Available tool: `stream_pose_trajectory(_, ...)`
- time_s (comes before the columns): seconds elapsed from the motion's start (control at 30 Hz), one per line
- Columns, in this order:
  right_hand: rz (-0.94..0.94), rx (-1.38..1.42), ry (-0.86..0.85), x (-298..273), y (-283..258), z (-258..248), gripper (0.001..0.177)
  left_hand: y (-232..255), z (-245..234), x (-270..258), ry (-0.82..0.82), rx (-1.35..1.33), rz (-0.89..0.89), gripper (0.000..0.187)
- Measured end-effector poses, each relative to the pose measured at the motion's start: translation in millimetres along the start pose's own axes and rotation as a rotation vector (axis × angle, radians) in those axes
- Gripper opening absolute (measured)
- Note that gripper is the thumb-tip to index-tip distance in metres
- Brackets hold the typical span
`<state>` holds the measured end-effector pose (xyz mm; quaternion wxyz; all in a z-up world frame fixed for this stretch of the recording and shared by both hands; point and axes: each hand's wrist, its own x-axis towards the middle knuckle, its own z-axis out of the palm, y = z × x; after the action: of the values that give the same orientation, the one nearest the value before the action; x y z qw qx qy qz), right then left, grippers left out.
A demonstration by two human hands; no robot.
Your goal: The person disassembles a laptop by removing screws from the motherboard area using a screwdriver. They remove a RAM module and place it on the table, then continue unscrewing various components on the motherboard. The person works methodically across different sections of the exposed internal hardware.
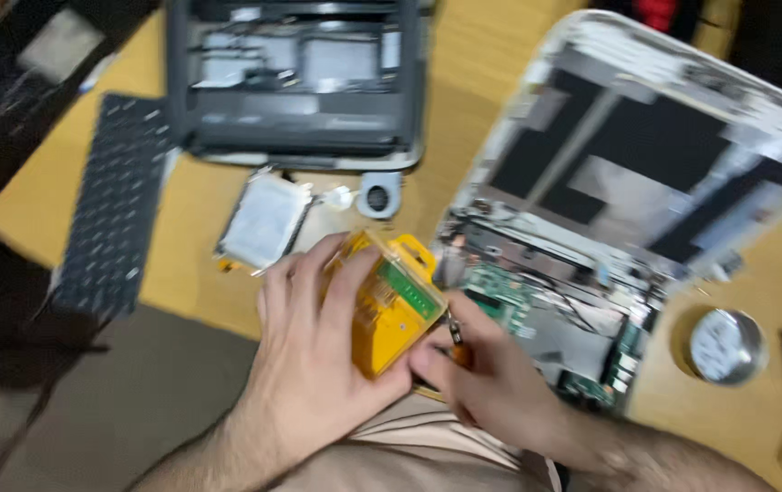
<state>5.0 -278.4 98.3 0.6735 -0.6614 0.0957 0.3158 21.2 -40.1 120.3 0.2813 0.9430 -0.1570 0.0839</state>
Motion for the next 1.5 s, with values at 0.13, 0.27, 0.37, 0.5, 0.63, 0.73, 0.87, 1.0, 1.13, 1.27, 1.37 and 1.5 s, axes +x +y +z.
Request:
stream_pose_trajectory(0.13, 0.009, 0.227, 0.103, -16, 2, -11, 0.039, 17, 4, 10, -0.122, 0.012, 0.124, 0.104)
stream_pose_trajectory(0.27, -0.07, 0.287, 0.227, -45, 32, -37, 0.041, 27, 12, 21, -0.256, -0.22, 0.228, 0.122)
stream_pose_trajectory(0.37, -0.139, 0.33, 0.372, -67, 72, -63, 0.053, 42, 29, 23, -0.364, -0.462, 0.213, 0.106)
stream_pose_trajectory(0.5, -0.134, 0.325, 0.538, -111, 106, -102, 0.032, 81, 64, 21, -0.723, -1.041, -0.19, 0.099)
stream_pose_trajectory(0.63, -0.28, 0.485, 0.632, -144, 147, -124, 0.032, 128, 95, 29, -0.887, -1.031, -0.3, 0.103)
stream_pose_trajectory(0.73, -0.386, 0.461, 0.605, -174, 162, -137, 0.06, 157, 123, 28, -0.877, -1.086, -0.237, 0.099)
stream_pose_trajectory(0.87, -0.255, 0.427, 0.721, -199, 190, -160, 0.066, 190, 143, 31, -0.892, -1.069, -0.227, 0.103)
stream_pose_trajectory(1.0, -0.322, 0.593, 0.79, -212, 189, -213, 0.07, 190, 150, 30, -0.906, -1.09, 0.023, 0.096)
stream_pose_trajectory(1.13, -0.225, 0.406, 0.84, -217, 122, -271, 0.054, 190, 128, 49, -0.966, -0.682, 0.276, 0.082)
stream_pose_trajectory(1.27, -0.144, 0.128, 0.911, -193, 71, -314, 0.033, 181, 124, 62, -1.176, -0.622, 0.328, 0.077)
stream_pose_trajectory(1.37, -0.101, 0.094, 0.923, -174, 50, -335, 0.032, 186, 117, 78, -1.29, -0.576, 0.3, 0.081)
stream_pose_trajectory(1.5, -0.081, -0.075, 0.931, -150, 41, -355, 0.046, 185, 112, 90, -1.421, -0.512, 0.278, 0.082)
